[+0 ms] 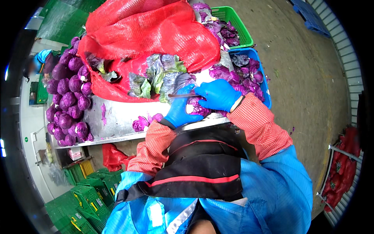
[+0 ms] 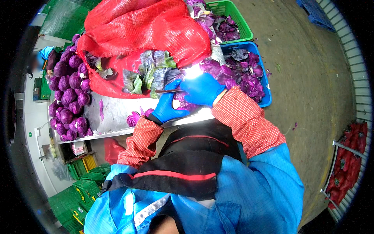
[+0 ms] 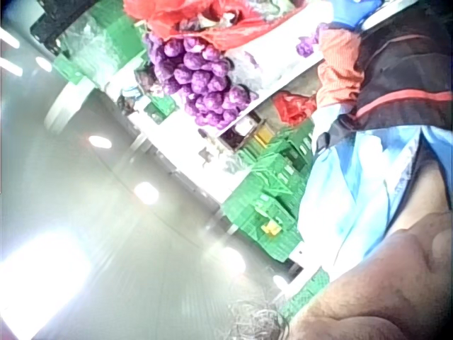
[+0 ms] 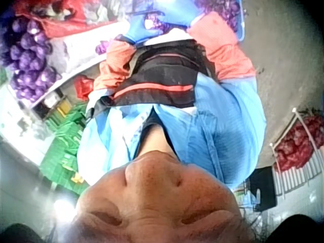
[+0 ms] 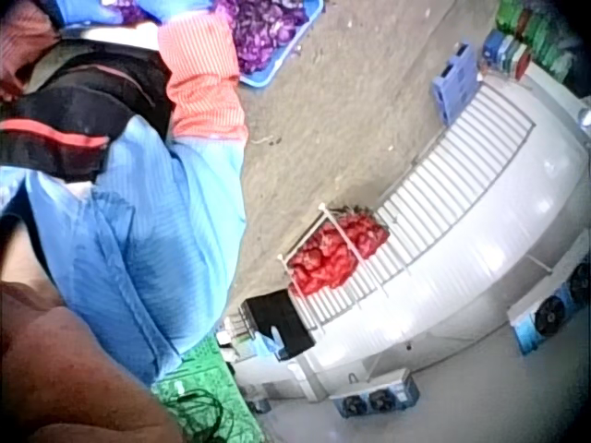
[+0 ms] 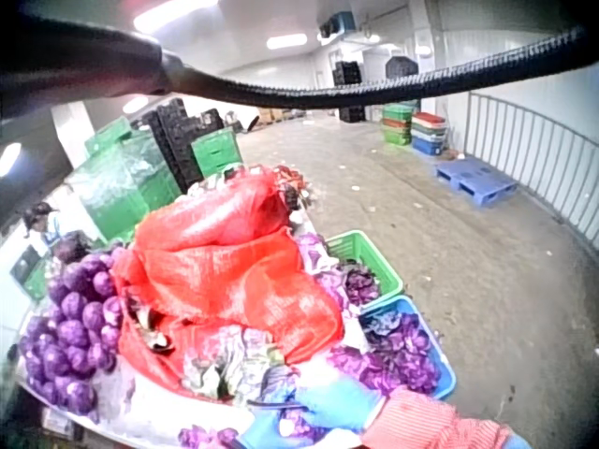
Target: The person removes outer leaves and trims the stems of red cabbages using a knife. They take the cabbages from a mesh bag, peel away layers by hand, and stack the cleaned produce on a metal table.
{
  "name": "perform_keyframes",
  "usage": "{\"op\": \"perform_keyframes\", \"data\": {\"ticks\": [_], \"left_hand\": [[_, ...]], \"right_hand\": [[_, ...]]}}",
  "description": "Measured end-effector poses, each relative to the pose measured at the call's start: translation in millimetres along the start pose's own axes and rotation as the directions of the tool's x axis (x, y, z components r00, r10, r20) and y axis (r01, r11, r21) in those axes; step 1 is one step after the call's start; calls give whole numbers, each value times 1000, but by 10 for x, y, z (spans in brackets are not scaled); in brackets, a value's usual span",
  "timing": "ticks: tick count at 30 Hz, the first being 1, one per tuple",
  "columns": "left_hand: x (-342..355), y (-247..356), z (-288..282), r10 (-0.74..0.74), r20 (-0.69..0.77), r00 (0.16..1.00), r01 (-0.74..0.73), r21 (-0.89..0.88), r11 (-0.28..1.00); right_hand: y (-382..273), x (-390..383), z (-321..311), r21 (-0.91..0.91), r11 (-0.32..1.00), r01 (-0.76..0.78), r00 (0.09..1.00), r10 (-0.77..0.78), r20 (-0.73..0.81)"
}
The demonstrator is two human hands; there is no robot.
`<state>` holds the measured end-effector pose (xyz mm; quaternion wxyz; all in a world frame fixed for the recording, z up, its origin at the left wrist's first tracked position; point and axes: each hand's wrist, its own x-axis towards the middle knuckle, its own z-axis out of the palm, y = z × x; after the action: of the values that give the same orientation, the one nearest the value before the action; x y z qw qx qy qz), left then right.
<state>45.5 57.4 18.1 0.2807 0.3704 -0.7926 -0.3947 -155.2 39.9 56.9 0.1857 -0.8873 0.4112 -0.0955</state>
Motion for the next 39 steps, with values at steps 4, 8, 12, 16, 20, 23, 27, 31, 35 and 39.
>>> {"op": "perform_keyframes", "data": {"ticks": [4,8,12,16,20,23,27,31,35,39], "left_hand": [[-17,13,16,-9,-19,1000,9,-19,1000],[-30,23,22,33,12,999,-33,-2,999],[-60,18,25,42,19,999,-42,-3,999],[9,111,-12,44,57,997,-47,59,997],[19,37,31,52,31,998,-53,63,997],[-5,27,33,37,12,999,-37,-4,999],[-39,79,35,27,-63,998,-25,30,999],[-21,4,39,-14,-80,997,11,-37,999],[-100,-330,49,-101,-130,986,67,-243,968],[-119,-352,29,-121,-99,988,82,-333,939]], "right_hand": [[-11,0,17,11,999,31,999,-31,-34],[92,-26,48,46,997,54,998,-53,-35],[31,-15,-84,48,998,51,999,-51,-13],[-110,-43,-108,28,999,34,996,-32,-80],[-87,0,24,-45,999,1,997,-5,-83],[-7,19,91,-22,1000,-17,991,14,-133],[126,13,127,207,959,-192,960,228,-164],[442,16,479,651,583,-486,794,606,51],[800,41,1053,728,502,-467,763,645,45],[202,81,499,852,451,-265,825,563,-42]]}}
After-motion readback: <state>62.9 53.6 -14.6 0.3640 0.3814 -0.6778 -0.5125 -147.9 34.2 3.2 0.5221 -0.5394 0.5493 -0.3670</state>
